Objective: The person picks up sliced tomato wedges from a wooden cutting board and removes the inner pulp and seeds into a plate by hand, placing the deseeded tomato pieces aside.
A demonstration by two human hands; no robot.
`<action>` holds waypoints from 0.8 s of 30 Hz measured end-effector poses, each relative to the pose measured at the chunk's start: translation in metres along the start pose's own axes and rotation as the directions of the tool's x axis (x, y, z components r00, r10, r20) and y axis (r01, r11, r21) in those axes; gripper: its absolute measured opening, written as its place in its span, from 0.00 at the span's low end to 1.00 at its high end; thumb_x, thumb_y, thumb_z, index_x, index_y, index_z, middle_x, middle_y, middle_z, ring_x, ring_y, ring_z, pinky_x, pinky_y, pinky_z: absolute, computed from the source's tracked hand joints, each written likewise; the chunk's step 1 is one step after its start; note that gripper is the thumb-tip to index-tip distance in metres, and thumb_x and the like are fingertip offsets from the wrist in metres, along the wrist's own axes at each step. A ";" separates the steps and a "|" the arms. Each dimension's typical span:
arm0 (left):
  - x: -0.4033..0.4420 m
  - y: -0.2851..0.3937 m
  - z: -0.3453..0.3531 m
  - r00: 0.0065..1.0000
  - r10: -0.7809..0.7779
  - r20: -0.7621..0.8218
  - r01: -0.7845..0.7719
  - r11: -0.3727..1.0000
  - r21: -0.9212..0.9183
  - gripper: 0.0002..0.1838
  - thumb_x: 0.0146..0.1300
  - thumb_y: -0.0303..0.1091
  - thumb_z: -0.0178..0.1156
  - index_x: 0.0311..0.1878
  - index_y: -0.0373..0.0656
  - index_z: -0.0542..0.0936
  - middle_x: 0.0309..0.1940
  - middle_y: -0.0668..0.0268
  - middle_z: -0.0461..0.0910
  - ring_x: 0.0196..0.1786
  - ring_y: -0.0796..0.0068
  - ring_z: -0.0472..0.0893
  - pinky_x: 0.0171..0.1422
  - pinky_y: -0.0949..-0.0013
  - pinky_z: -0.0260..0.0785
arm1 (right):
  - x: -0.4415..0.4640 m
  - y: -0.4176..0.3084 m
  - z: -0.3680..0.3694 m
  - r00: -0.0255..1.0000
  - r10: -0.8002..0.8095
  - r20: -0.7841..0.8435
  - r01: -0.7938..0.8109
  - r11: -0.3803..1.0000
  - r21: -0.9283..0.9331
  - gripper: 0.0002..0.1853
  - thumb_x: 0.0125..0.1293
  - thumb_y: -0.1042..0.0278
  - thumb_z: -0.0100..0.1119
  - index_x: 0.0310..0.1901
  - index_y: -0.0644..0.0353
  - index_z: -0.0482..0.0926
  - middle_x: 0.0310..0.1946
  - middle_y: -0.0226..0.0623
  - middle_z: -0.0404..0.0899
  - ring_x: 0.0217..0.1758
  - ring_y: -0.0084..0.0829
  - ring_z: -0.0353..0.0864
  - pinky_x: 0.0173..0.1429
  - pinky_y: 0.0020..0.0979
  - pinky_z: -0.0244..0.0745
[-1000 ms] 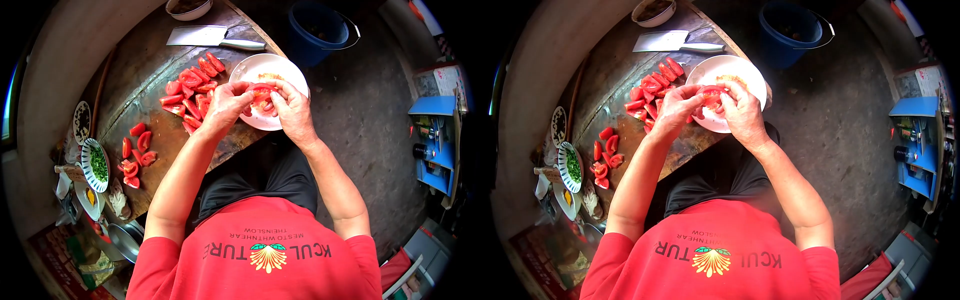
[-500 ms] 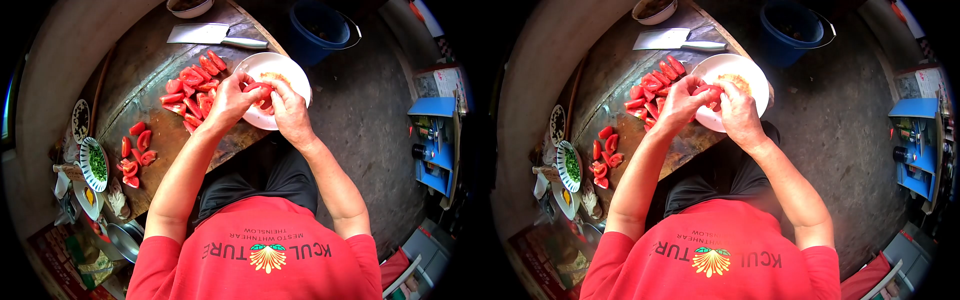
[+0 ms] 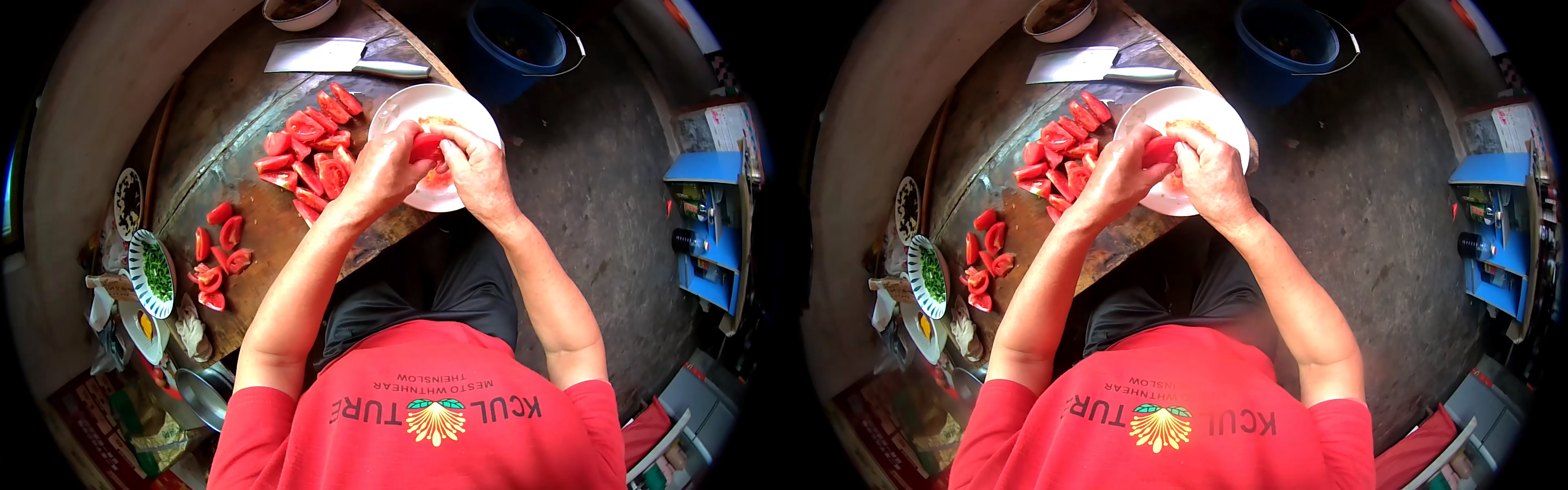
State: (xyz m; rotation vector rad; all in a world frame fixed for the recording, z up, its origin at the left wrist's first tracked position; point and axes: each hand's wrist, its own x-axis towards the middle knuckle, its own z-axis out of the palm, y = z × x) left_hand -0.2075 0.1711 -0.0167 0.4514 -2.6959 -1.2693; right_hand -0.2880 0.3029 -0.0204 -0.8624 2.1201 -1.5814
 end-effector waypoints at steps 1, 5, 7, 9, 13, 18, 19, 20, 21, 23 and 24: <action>0.000 -0.001 0.001 1.000 0.002 0.018 -0.002 1.000 0.008 0.16 0.55 0.29 0.63 0.46 0.34 0.75 0.36 0.50 0.81 0.42 0.59 0.82 0.47 0.64 0.73 | 0.001 0.004 0.000 1.000 -0.026 -0.006 0.026 0.999 -0.026 0.12 0.65 0.75 0.51 0.48 0.67 0.78 0.40 0.47 0.82 0.38 0.33 0.84 0.46 0.29 0.78; 0.000 -0.006 0.001 0.996 0.010 0.088 -0.004 0.998 -0.065 0.20 0.55 0.26 0.61 0.52 0.34 0.74 0.39 0.51 0.81 0.45 0.61 0.81 0.50 0.65 0.72 | 0.002 0.012 -0.003 1.000 -0.029 0.012 0.028 0.999 0.034 0.12 0.63 0.75 0.52 0.47 0.67 0.79 0.40 0.46 0.83 0.40 0.34 0.84 0.49 0.30 0.77; -0.001 -0.006 0.000 0.995 0.030 0.093 -0.020 0.994 -0.104 0.22 0.56 0.26 0.61 0.55 0.34 0.73 0.40 0.51 0.81 0.46 0.61 0.81 0.51 0.65 0.71 | 0.002 0.011 -0.004 0.998 0.036 0.044 -0.040 0.994 0.102 0.12 0.62 0.75 0.52 0.46 0.67 0.79 0.39 0.46 0.83 0.40 0.33 0.84 0.49 0.29 0.77; -0.003 -0.004 0.000 0.995 0.068 0.069 -0.061 0.994 -0.092 0.23 0.56 0.25 0.61 0.57 0.34 0.71 0.41 0.52 0.81 0.46 0.62 0.81 0.51 0.65 0.71 | 0.002 0.008 -0.004 0.991 0.114 0.075 -0.123 0.984 0.127 0.11 0.62 0.75 0.52 0.45 0.67 0.79 0.37 0.45 0.83 0.40 0.32 0.84 0.49 0.29 0.77; -0.005 -0.003 0.000 0.996 0.071 0.051 -0.064 0.989 -0.134 0.21 0.60 0.28 0.59 0.57 0.32 0.70 0.39 0.53 0.81 0.43 0.64 0.80 0.49 0.66 0.71 | 0.005 0.014 -0.004 0.982 0.170 0.081 -0.177 0.980 0.090 0.11 0.62 0.75 0.52 0.44 0.66 0.79 0.35 0.43 0.83 0.38 0.30 0.84 0.47 0.29 0.77; -0.004 -0.004 -0.003 0.982 -0.176 0.067 0.188 0.929 -0.320 0.18 0.67 0.36 0.53 0.55 0.34 0.70 0.30 0.57 0.79 0.27 0.79 0.75 0.29 0.74 0.67 | 0.002 0.004 -0.006 0.952 0.277 0.129 -0.298 0.936 0.189 0.11 0.62 0.74 0.53 0.45 0.67 0.79 0.36 0.40 0.83 0.41 0.29 0.82 0.50 0.28 0.76; -0.006 0.000 -0.004 0.969 -0.221 0.115 0.249 0.858 -0.449 0.14 0.68 0.37 0.49 0.50 0.37 0.72 0.25 0.61 0.77 0.18 0.84 0.67 0.20 0.78 0.55 | 0.002 0.004 -0.005 0.974 0.196 0.115 -0.216 0.954 0.207 0.12 0.61 0.73 0.54 0.46 0.66 0.78 0.39 0.41 0.82 0.43 0.30 0.82 0.51 0.29 0.75; -0.006 0.001 -0.007 0.939 -0.275 0.205 0.343 0.732 -0.588 0.13 0.68 0.36 0.49 0.47 0.37 0.73 0.24 0.61 0.77 0.17 0.83 0.65 0.19 0.77 0.54 | 0.002 0.004 -0.003 0.988 0.114 0.100 -0.134 0.965 0.224 0.13 0.61 0.72 0.55 0.47 0.66 0.78 0.41 0.42 0.81 0.46 0.31 0.81 0.53 0.30 0.74; -0.005 0.001 -0.011 0.902 -0.308 0.304 0.431 0.574 -0.696 0.11 0.67 0.36 0.49 0.43 0.38 0.74 0.23 0.61 0.76 0.15 0.82 0.64 0.18 0.76 0.53 | 0.001 0.005 -0.002 0.996 0.034 0.083 -0.053 0.969 0.241 0.15 0.60 0.72 0.56 0.48 0.66 0.77 0.43 0.42 0.80 0.49 0.32 0.80 0.55 0.30 0.73; -0.006 0.005 -0.016 0.856 -0.303 0.419 0.509 0.350 -0.787 0.09 0.65 0.35 0.45 0.33 0.43 0.73 0.19 0.63 0.73 0.11 0.84 0.55 0.15 0.76 0.41 | 0.001 0.006 -0.002 0.991 0.016 0.134 -0.038 0.986 0.163 0.18 0.59 0.70 0.58 0.51 0.65 0.76 0.48 0.44 0.78 0.53 0.35 0.77 0.57 0.32 0.72; -0.005 0.005 -0.016 0.841 -0.301 0.450 0.535 0.337 -0.775 0.10 0.65 0.35 0.44 0.32 0.43 0.73 0.18 0.64 0.73 0.11 0.84 0.55 0.15 0.76 0.42 | 0.001 0.006 -0.002 0.987 0.009 0.160 -0.029 0.992 0.125 0.19 0.58 0.70 0.59 0.52 0.65 0.75 0.50 0.44 0.76 0.55 0.37 0.76 0.59 0.33 0.71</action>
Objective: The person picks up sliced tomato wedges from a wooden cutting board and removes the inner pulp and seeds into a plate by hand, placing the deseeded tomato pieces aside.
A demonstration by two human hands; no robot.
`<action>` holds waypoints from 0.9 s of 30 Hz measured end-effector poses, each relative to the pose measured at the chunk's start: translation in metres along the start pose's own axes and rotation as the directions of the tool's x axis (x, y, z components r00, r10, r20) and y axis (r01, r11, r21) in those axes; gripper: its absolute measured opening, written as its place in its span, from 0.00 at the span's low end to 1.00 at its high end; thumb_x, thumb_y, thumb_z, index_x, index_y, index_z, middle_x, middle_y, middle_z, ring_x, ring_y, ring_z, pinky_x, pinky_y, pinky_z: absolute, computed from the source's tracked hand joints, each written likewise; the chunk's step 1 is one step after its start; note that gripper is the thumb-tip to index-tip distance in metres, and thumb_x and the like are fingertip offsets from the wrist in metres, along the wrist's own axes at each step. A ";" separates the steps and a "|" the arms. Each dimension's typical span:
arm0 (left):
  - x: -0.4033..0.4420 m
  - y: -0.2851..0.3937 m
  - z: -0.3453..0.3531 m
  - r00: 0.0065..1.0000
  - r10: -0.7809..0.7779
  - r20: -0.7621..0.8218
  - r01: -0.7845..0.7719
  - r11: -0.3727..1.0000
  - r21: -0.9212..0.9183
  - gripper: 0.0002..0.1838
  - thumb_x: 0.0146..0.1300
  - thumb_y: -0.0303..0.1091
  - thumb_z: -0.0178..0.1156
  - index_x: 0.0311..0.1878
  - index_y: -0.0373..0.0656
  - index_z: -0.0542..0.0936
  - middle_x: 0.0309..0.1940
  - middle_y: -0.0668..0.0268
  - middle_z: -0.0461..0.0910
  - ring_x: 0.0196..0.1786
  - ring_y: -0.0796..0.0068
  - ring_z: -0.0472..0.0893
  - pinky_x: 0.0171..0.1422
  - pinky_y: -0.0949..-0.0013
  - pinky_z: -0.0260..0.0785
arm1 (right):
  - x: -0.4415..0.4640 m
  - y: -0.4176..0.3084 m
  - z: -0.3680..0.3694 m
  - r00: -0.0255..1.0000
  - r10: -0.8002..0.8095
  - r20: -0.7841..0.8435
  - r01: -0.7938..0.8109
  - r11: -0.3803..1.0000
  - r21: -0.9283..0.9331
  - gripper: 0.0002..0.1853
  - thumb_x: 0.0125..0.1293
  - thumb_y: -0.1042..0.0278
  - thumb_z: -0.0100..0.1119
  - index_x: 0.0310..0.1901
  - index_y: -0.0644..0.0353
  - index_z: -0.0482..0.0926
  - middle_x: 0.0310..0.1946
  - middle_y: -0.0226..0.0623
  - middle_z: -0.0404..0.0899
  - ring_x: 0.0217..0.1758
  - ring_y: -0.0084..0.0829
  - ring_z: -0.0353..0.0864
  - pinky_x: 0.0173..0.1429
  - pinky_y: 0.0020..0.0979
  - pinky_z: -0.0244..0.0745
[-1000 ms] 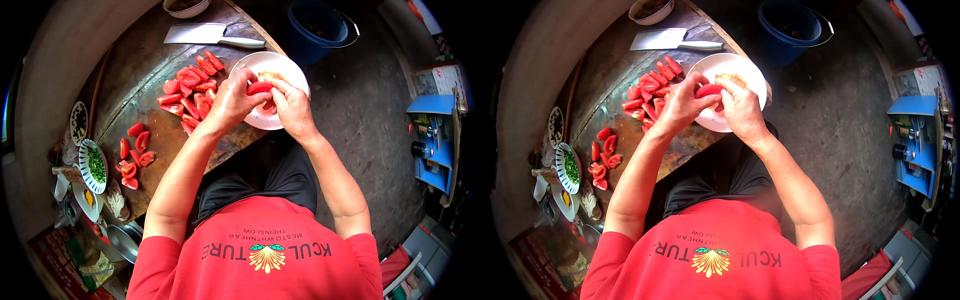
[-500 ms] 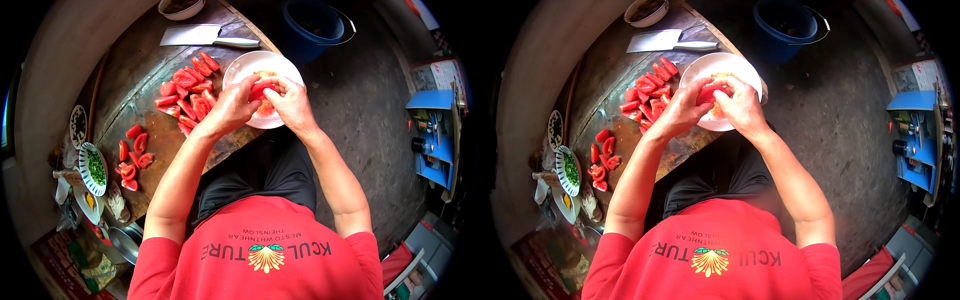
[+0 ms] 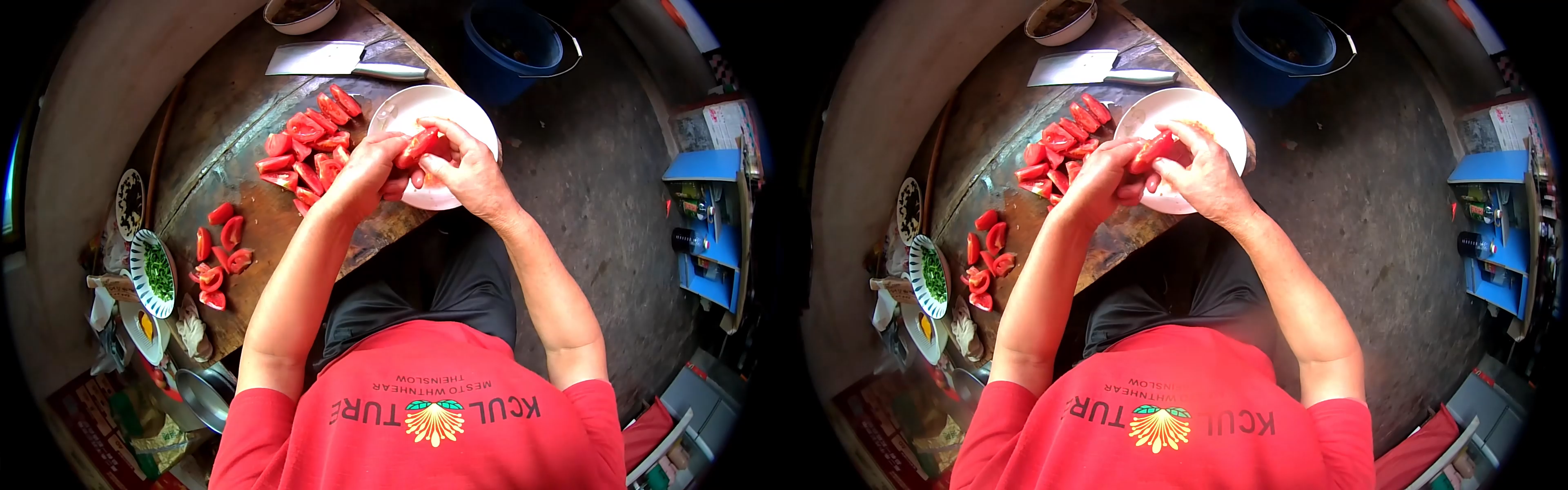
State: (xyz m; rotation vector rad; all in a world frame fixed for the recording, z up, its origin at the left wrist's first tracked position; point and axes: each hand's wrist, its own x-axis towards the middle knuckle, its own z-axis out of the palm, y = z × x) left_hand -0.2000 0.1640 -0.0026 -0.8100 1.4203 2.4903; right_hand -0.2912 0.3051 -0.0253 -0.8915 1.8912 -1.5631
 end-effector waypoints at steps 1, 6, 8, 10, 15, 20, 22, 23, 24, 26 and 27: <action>0.001 0.001 -0.001 0.999 -0.031 0.013 0.031 0.999 -0.004 0.10 0.65 0.35 0.43 0.32 0.43 0.72 0.18 0.64 0.72 0.11 0.84 0.55 0.15 0.76 0.42 | 0.001 0.000 -0.001 1.000 -0.002 -0.002 0.002 1.000 -0.028 0.24 0.53 0.68 0.63 0.52 0.65 0.73 0.51 0.47 0.75 0.55 0.40 0.76 0.59 0.35 0.70; 0.005 -0.008 -0.001 0.999 -0.030 -0.040 0.030 1.000 0.002 0.10 0.67 0.35 0.44 0.33 0.44 0.71 0.17 0.65 0.70 0.11 0.86 0.54 0.15 0.79 0.42 | 0.003 -0.005 0.005 0.998 0.058 -0.028 -0.060 0.995 -0.078 0.23 0.49 0.69 0.63 0.48 0.66 0.74 0.48 0.49 0.76 0.53 0.41 0.77 0.58 0.36 0.71; 0.003 -0.005 0.001 0.999 -0.025 -0.041 0.027 0.999 0.030 0.09 0.66 0.35 0.44 0.32 0.44 0.71 0.17 0.66 0.70 0.11 0.86 0.54 0.16 0.79 0.42 | 0.003 -0.008 0.005 0.998 0.049 -0.042 -0.054 0.991 -0.123 0.22 0.48 0.69 0.63 0.47 0.67 0.75 0.46 0.50 0.77 0.51 0.43 0.77 0.57 0.37 0.72; 0.001 -0.003 0.003 0.999 -0.019 -0.046 0.021 0.999 0.041 0.09 0.66 0.35 0.44 0.33 0.44 0.72 0.17 0.66 0.70 0.11 0.86 0.54 0.16 0.79 0.43 | 0.004 -0.011 0.004 0.998 0.024 -0.049 -0.032 0.986 -0.165 0.21 0.48 0.70 0.62 0.45 0.67 0.75 0.44 0.51 0.78 0.49 0.45 0.79 0.56 0.38 0.73; 0.001 -0.002 0.003 0.999 -0.029 -0.044 0.031 0.998 0.061 0.10 0.65 0.35 0.44 0.39 0.43 0.74 0.18 0.66 0.70 0.12 0.86 0.54 0.16 0.78 0.44 | 0.005 -0.010 0.005 0.994 -0.075 -0.079 0.054 0.969 -0.241 0.16 0.51 0.73 0.60 0.44 0.68 0.76 0.38 0.53 0.80 0.45 0.48 0.81 0.52 0.38 0.75; 0.002 -0.005 0.002 0.998 -0.017 -0.060 0.024 0.993 0.119 0.13 0.67 0.36 0.43 0.46 0.42 0.73 0.19 0.66 0.71 0.13 0.85 0.56 0.17 0.78 0.47 | 0.006 -0.002 0.003 0.994 -0.101 -0.049 0.080 0.942 -0.327 0.18 0.57 0.79 0.52 0.50 0.66 0.76 0.41 0.48 0.81 0.42 0.34 0.83 0.50 0.30 0.77; 0.002 -0.006 0.003 0.997 -0.009 -0.072 0.020 0.989 0.144 0.13 0.68 0.37 0.43 0.48 0.41 0.73 0.20 0.66 0.72 0.13 0.85 0.57 0.18 0.78 0.48 | 0.006 -0.003 0.004 0.993 -0.103 -0.054 0.080 0.940 -0.333 0.17 0.57 0.80 0.50 0.50 0.66 0.76 0.42 0.49 0.81 0.43 0.37 0.83 0.52 0.32 0.76; 0.002 -0.007 0.003 0.997 -0.004 -0.080 0.016 0.988 0.154 0.14 0.69 0.38 0.43 0.48 0.41 0.73 0.20 0.66 0.72 0.14 0.85 0.58 0.18 0.78 0.49 | 0.006 -0.002 0.005 0.990 -0.125 -0.058 0.097 0.931 -0.351 0.17 0.58 0.79 0.50 0.50 0.66 0.76 0.42 0.49 0.81 0.44 0.38 0.83 0.53 0.32 0.75; 0.002 -0.007 0.003 0.996 0.002 -0.087 0.013 0.986 0.166 0.14 0.69 0.39 0.44 0.48 0.41 0.72 0.20 0.66 0.72 0.14 0.85 0.59 0.18 0.78 0.49 | 0.006 0.000 0.005 0.987 -0.148 -0.063 0.114 0.922 -0.370 0.17 0.58 0.79 0.50 0.50 0.66 0.76 0.42 0.49 0.81 0.45 0.40 0.83 0.53 0.33 0.75; 0.003 -0.009 0.002 0.992 0.059 -0.115 -0.030 0.971 0.239 0.15 0.69 0.39 0.46 0.50 0.39 0.72 0.21 0.67 0.73 0.15 0.84 0.62 0.18 0.77 0.51 | 0.005 0.003 0.005 0.978 -0.191 -0.078 0.146 0.907 -0.395 0.16 0.58 0.78 0.50 0.49 0.65 0.76 0.42 0.51 0.80 0.46 0.44 0.82 0.54 0.36 0.75; 0.004 -0.010 0.002 0.988 0.088 -0.127 -0.050 0.960 0.276 0.15 0.70 0.40 0.47 0.51 0.38 0.72 0.21 0.67 0.73 0.16 0.84 0.63 0.19 0.77 0.52 | 0.004 0.005 0.005 0.973 -0.213 -0.091 0.160 0.902 -0.400 0.14 0.58 0.78 0.51 0.47 0.65 0.77 0.41 0.53 0.80 0.45 0.48 0.81 0.53 0.38 0.75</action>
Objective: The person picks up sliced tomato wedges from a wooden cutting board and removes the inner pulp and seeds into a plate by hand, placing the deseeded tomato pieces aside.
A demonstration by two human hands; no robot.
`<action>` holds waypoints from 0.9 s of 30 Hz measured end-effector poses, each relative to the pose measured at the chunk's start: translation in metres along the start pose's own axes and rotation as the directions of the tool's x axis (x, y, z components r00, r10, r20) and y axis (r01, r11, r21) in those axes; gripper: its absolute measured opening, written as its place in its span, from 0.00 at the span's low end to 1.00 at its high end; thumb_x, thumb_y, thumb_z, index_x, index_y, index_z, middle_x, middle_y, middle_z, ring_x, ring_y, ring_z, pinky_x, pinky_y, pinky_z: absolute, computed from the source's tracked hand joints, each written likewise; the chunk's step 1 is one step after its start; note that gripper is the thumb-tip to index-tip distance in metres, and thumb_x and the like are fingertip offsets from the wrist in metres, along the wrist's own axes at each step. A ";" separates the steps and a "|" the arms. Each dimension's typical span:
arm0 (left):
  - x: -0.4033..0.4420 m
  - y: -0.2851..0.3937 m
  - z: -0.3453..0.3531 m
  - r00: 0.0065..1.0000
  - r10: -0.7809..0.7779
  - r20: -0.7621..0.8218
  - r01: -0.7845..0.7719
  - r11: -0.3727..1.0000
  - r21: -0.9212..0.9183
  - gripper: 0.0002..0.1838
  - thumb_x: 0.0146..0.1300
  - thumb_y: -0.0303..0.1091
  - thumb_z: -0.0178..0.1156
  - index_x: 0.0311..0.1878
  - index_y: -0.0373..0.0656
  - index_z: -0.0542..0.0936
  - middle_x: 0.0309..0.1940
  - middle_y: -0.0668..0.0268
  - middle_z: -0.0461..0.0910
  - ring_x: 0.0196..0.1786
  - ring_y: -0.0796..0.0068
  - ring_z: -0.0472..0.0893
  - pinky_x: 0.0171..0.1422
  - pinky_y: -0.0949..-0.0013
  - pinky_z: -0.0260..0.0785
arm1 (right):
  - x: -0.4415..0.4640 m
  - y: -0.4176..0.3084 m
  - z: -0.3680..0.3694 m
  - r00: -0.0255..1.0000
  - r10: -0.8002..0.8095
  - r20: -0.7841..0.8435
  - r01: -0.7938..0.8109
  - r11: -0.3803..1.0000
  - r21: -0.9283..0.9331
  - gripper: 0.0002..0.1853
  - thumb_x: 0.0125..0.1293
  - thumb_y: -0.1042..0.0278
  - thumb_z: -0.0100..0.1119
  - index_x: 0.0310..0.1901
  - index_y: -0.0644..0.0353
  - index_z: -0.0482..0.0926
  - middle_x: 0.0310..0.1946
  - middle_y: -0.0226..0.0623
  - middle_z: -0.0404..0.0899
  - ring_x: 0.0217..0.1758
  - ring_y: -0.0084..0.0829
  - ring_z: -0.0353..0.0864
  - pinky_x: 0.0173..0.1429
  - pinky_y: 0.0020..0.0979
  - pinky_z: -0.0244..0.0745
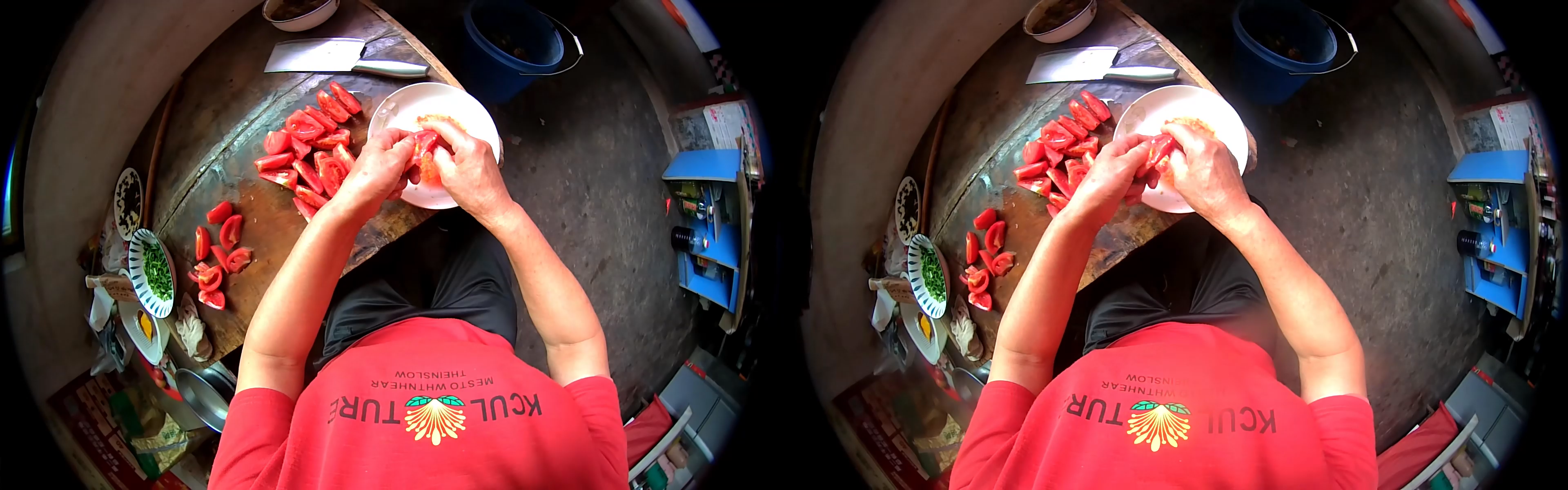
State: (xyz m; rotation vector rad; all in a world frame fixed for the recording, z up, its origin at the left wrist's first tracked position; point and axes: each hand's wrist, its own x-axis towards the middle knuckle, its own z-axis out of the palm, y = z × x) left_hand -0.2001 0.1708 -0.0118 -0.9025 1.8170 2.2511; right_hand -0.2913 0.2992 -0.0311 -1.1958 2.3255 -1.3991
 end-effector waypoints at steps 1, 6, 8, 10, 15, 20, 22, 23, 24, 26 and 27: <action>0.002 -0.002 0.000 0.998 0.045 -0.044 -0.043 0.997 0.065 0.16 0.69 0.39 0.48 0.52 0.37 0.72 0.22 0.67 0.74 0.17 0.84 0.64 0.19 0.77 0.54 | -0.001 0.000 0.000 1.000 -0.015 -0.021 0.015 1.000 -0.005 0.13 0.59 0.77 0.52 0.46 0.65 0.78 0.40 0.55 0.80 0.45 0.51 0.80 0.52 0.40 0.75; 0.013 -0.015 0.001 0.929 0.324 -0.179 -0.232 0.887 0.399 0.16 0.65 0.33 0.54 0.51 0.31 0.73 0.31 0.52 0.82 0.36 0.67 0.82 0.40 0.66 0.73 | -0.007 -0.004 0.000 0.993 0.110 -0.046 -0.105 0.991 0.088 0.12 0.60 0.75 0.53 0.46 0.64 0.78 0.39 0.54 0.80 0.45 0.50 0.81 0.51 0.40 0.76; 0.013 -0.017 0.002 0.915 0.350 -0.202 -0.243 0.876 0.417 0.16 0.64 0.32 0.54 0.51 0.31 0.73 0.34 0.48 0.81 0.39 0.60 0.82 0.43 0.62 0.73 | -0.008 -0.007 0.002 0.988 0.145 -0.051 -0.137 0.983 0.122 0.12 0.60 0.74 0.54 0.45 0.64 0.79 0.39 0.54 0.80 0.44 0.50 0.81 0.50 0.39 0.76; 0.011 -0.017 0.005 0.882 0.431 -0.190 -0.292 0.817 0.497 0.17 0.63 0.31 0.54 0.52 0.31 0.72 0.36 0.45 0.80 0.42 0.54 0.82 0.45 0.59 0.73 | -0.009 -0.012 0.003 0.984 0.172 -0.045 -0.166 0.978 0.124 0.11 0.60 0.73 0.55 0.43 0.64 0.79 0.38 0.54 0.80 0.43 0.50 0.81 0.49 0.39 0.76; 0.002 -0.021 0.008 0.785 0.617 -0.059 -0.423 0.603 0.676 0.19 0.63 0.27 0.53 0.57 0.35 0.70 0.39 0.46 0.80 0.43 0.53 0.81 0.49 0.59 0.71 | -0.006 -0.004 -0.002 0.993 0.091 -0.068 -0.098 0.991 -0.094 0.11 0.58 0.74 0.55 0.43 0.62 0.79 0.39 0.52 0.80 0.42 0.50 0.81 0.47 0.39 0.77; -0.002 -0.022 -0.001 0.731 0.673 -0.117 -0.408 0.568 0.715 0.23 0.54 0.18 0.53 0.56 0.36 0.70 0.38 0.47 0.79 0.43 0.54 0.81 0.47 0.60 0.72 | -0.009 -0.004 0.002 0.997 0.046 -0.066 -0.049 0.997 -0.054 0.11 0.58 0.77 0.55 0.43 0.63 0.78 0.40 0.50 0.80 0.41 0.47 0.82 0.47 0.39 0.76; 0.001 -0.021 0.008 0.724 0.682 -0.109 -0.400 0.543 0.739 0.21 0.55 0.20 0.52 0.54 0.36 0.72 0.38 0.47 0.78 0.43 0.51 0.80 0.46 0.57 0.72 | -0.007 -0.017 0.005 0.995 0.095 0.012 -0.095 0.995 0.016 0.12 0.58 0.77 0.57 0.44 0.64 0.78 0.40 0.50 0.80 0.40 0.44 0.83 0.46 0.37 0.77; 0.001 -0.021 0.013 0.653 0.755 -0.067 -0.434 0.445 0.783 0.20 0.55 0.21 0.52 0.54 0.36 0.73 0.38 0.47 0.78 0.43 0.49 0.80 0.45 0.55 0.72 | -0.007 -0.016 0.008 0.996 0.091 -0.005 -0.091 0.996 0.027 0.12 0.58 0.77 0.57 0.45 0.65 0.78 0.40 0.50 0.81 0.39 0.44 0.83 0.46 0.36 0.77; -0.001 -0.020 0.017 0.680 0.731 -0.056 -0.424 0.455 0.783 0.19 0.56 0.22 0.52 0.53 0.36 0.73 0.38 0.47 0.78 0.42 0.47 0.79 0.45 0.54 0.72 | -0.008 -0.011 0.010 0.996 0.091 -0.024 -0.090 0.995 0.037 0.12 0.58 0.77 0.57 0.45 0.65 0.78 0.39 0.50 0.81 0.38 0.43 0.83 0.46 0.36 0.77; -0.009 -0.016 0.021 0.712 0.701 -0.042 -0.417 0.471 0.777 0.18 0.58 0.24 0.52 0.53 0.35 0.74 0.38 0.47 0.77 0.40 0.44 0.78 0.43 0.53 0.71 | -0.008 -0.009 0.007 0.985 0.171 -0.026 -0.167 0.979 0.115 0.13 0.57 0.78 0.56 0.46 0.66 0.78 0.39 0.50 0.81 0.39 0.44 0.83 0.47 0.35 0.77; -0.010 -0.017 0.018 0.731 0.682 -0.038 -0.429 0.501 0.752 0.16 0.59 0.25 0.53 0.52 0.35 0.75 0.39 0.47 0.77 0.42 0.45 0.78 0.44 0.54 0.71 | -0.009 -0.010 0.004 0.985 0.170 -0.005 -0.168 0.978 0.126 0.13 0.57 0.79 0.55 0.45 0.66 0.79 0.40 0.49 0.82 0.42 0.44 0.83 0.49 0.35 0.76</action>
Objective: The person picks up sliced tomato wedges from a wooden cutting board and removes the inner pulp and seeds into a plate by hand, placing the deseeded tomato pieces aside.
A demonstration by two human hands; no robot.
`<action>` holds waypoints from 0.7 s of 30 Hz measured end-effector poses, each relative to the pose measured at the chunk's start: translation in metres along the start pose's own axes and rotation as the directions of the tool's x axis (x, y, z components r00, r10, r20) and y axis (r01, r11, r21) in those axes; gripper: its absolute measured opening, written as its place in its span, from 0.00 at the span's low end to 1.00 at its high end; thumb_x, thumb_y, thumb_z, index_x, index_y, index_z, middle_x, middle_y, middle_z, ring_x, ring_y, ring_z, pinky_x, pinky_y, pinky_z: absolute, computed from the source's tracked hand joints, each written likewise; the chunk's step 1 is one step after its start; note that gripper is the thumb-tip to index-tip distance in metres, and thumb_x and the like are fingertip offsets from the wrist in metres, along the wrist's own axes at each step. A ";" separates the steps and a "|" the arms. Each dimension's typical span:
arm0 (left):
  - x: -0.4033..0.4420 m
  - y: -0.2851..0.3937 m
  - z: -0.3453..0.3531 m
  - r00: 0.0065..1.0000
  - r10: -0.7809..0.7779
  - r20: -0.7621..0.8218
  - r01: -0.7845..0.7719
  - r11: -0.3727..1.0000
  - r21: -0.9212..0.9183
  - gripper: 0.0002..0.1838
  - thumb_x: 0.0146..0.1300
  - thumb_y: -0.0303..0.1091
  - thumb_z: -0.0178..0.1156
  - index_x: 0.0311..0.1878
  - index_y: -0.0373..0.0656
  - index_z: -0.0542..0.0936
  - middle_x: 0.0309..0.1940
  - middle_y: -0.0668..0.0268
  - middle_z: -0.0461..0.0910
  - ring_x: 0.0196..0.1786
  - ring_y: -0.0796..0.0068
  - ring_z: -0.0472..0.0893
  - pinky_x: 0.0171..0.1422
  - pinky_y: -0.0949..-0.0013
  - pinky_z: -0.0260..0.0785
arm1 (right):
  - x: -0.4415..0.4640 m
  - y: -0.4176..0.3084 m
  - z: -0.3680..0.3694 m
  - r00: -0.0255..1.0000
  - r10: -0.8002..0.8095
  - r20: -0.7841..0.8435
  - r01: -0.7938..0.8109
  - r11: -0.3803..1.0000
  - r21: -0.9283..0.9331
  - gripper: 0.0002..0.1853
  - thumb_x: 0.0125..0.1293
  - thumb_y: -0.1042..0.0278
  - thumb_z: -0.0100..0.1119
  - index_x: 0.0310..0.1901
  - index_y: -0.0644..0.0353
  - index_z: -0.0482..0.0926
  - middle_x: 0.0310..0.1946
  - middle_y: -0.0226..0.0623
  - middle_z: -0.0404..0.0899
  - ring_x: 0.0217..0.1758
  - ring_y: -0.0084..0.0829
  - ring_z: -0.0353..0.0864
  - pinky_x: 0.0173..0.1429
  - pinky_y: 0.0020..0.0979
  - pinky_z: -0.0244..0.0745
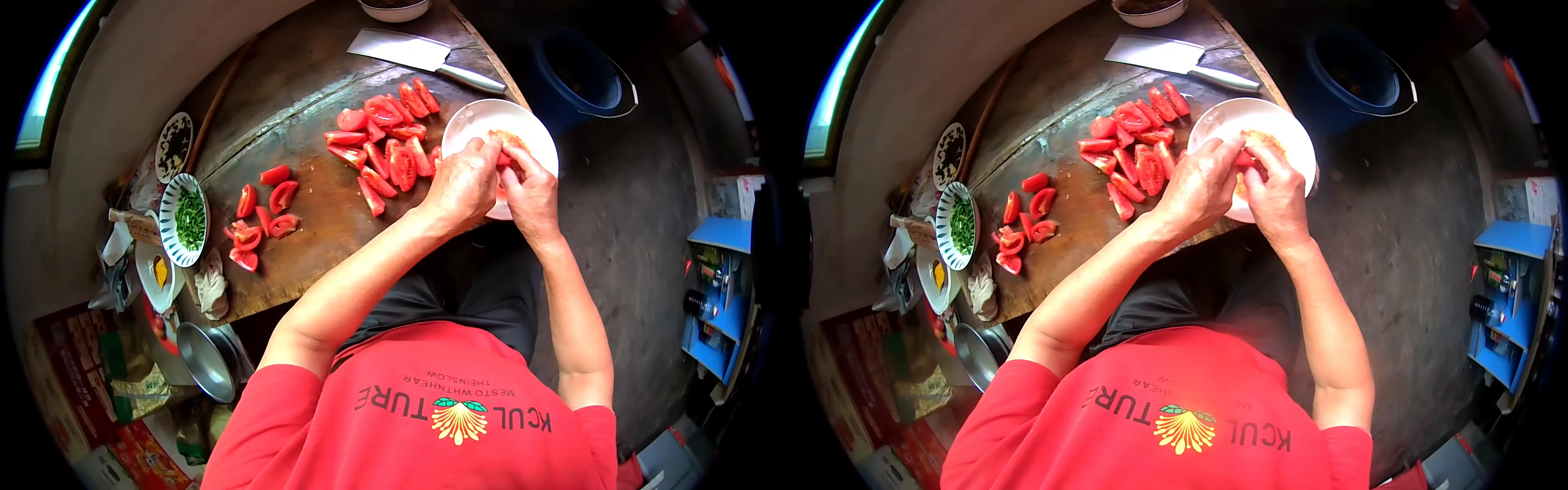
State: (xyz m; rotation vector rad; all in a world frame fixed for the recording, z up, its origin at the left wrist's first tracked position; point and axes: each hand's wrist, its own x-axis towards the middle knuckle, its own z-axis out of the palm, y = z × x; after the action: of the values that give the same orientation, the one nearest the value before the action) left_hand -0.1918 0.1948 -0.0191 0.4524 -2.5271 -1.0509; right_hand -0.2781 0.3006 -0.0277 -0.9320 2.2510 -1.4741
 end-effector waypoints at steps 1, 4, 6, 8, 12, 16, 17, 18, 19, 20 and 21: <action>-0.002 -0.002 -0.002 1.000 0.005 -0.029 -0.006 0.999 -0.032 0.16 0.59 0.24 0.53 0.51 0.35 0.75 0.39 0.48 0.77 0.42 0.47 0.78 0.45 0.56 0.72 | 0.000 0.003 -0.001 0.998 -0.059 -0.007 0.058 0.998 -0.040 0.13 0.58 0.79 0.55 0.45 0.65 0.79 0.40 0.48 0.82 0.44 0.45 0.82 0.50 0.35 0.76; -0.011 -0.011 -0.014 0.988 0.000 -0.154 -0.021 0.990 -0.139 0.15 0.57 0.22 0.55 0.50 0.34 0.76 0.38 0.51 0.78 0.43 0.54 0.79 0.47 0.61 0.72 | -0.001 0.007 -0.006 0.973 -0.228 -0.029 0.208 0.927 -0.312 0.11 0.58 0.78 0.54 0.44 0.64 0.79 0.39 0.47 0.81 0.44 0.46 0.81 0.51 0.35 0.75; -0.021 -0.028 -0.041 0.984 -0.016 -0.175 0.006 0.998 -0.056 0.16 0.57 0.20 0.53 0.51 0.35 0.75 0.38 0.58 0.82 0.40 0.64 0.81 0.48 0.66 0.73 | -0.005 0.004 -0.009 0.970 -0.244 -0.023 0.212 0.884 -0.417 0.10 0.59 0.78 0.54 0.42 0.63 0.80 0.39 0.47 0.80 0.43 0.46 0.81 0.49 0.36 0.75; -0.040 -0.046 -0.079 0.967 -0.155 -0.202 0.136 0.985 -0.108 0.15 0.56 0.22 0.52 0.48 0.38 0.76 0.38 0.57 0.81 0.42 0.60 0.81 0.49 0.63 0.74 | -0.010 0.000 -0.013 0.986 -0.165 -0.014 0.145 0.903 -0.405 0.08 0.59 0.77 0.55 0.40 0.63 0.80 0.38 0.46 0.80 0.41 0.46 0.81 0.47 0.36 0.75; -0.094 -0.099 -0.150 0.897 -0.409 -0.169 0.441 0.859 0.260 0.15 0.58 0.29 0.52 0.47 0.37 0.78 0.40 0.54 0.80 0.45 0.57 0.80 0.51 0.62 0.71 | -0.015 0.004 -0.015 0.995 -0.094 -0.034 0.082 0.961 -0.263 0.06 0.60 0.77 0.56 0.39 0.63 0.80 0.36 0.46 0.80 0.39 0.44 0.81 0.44 0.35 0.75; -0.115 -0.127 -0.159 0.922 -0.334 -0.197 0.388 0.781 0.489 0.17 0.56 0.31 0.56 0.49 0.37 0.77 0.47 0.53 0.77 0.50 0.52 0.77 0.55 0.58 0.69 | -0.019 0.000 -0.006 0.995 -0.088 -0.047 0.078 0.978 -0.195 0.06 0.60 0.77 0.56 0.39 0.64 0.80 0.35 0.45 0.80 0.37 0.42 0.81 0.42 0.34 0.75; -0.112 -0.121 -0.154 0.932 -0.268 -0.243 0.357 0.794 0.492 0.17 0.56 0.31 0.57 0.50 0.37 0.77 0.48 0.53 0.76 0.51 0.51 0.76 0.55 0.57 0.69 | -0.020 -0.002 -0.004 0.996 -0.081 -0.047 0.071 0.980 -0.187 0.06 0.60 0.77 0.56 0.39 0.64 0.80 0.34 0.45 0.80 0.37 0.42 0.81 0.42 0.34 0.75; -0.103 -0.118 -0.149 0.936 -0.242 -0.256 0.332 0.850 0.408 0.19 0.53 0.31 0.60 0.50 0.38 0.76 0.49 0.53 0.76 0.51 0.50 0.76 0.56 0.57 0.68 | -0.021 -0.004 -0.003 0.995 -0.086 -0.041 0.077 0.979 -0.189 0.06 0.60 0.77 0.56 0.39 0.64 0.80 0.34 0.45 0.80 0.36 0.41 0.81 0.42 0.33 0.75; -0.094 -0.114 -0.143 0.936 -0.264 -0.232 0.337 0.863 0.376 0.19 0.54 0.30 0.60 0.51 0.39 0.76 0.50 0.54 0.75 0.50 0.52 0.76 0.55 0.58 0.69 | -0.021 -0.005 -0.002 0.995 -0.091 -0.036 0.083 0.978 -0.192 0.06 0.60 0.77 0.56 0.39 0.65 0.80 0.34 0.45 0.80 0.36 0.41 0.81 0.42 0.33 0.75; -0.085 -0.112 -0.137 0.936 -0.284 -0.207 0.341 0.875 0.344 0.18 0.54 0.29 0.60 0.51 0.40 0.76 0.51 0.55 0.75 0.50 0.55 0.77 0.55 0.60 0.69 | -0.021 -0.007 -0.002 0.995 -0.097 -0.032 0.089 0.977 -0.195 0.07 0.60 0.77 0.56 0.39 0.65 0.80 0.34 0.44 0.80 0.36 0.41 0.81 0.41 0.33 0.75; -0.077 -0.117 -0.131 0.965 -0.155 -0.214 0.233 0.878 0.418 0.17 0.54 0.29 0.60 0.49 0.39 0.76 0.51 0.55 0.75 0.49 0.54 0.77 0.54 0.59 0.70 | -0.022 -0.010 -0.001 0.995 -0.092 -0.024 0.086 0.979 -0.186 0.07 0.60 0.77 0.56 0.39 0.65 0.80 0.34 0.44 0.80 0.35 0.40 0.81 0.41 0.32 0.75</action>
State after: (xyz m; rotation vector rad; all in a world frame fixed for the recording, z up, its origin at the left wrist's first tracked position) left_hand -0.0479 0.0690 -0.0335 0.8993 -2.5881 -0.4573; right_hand -0.2591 0.3132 -0.0202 -1.0839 2.4325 -1.3417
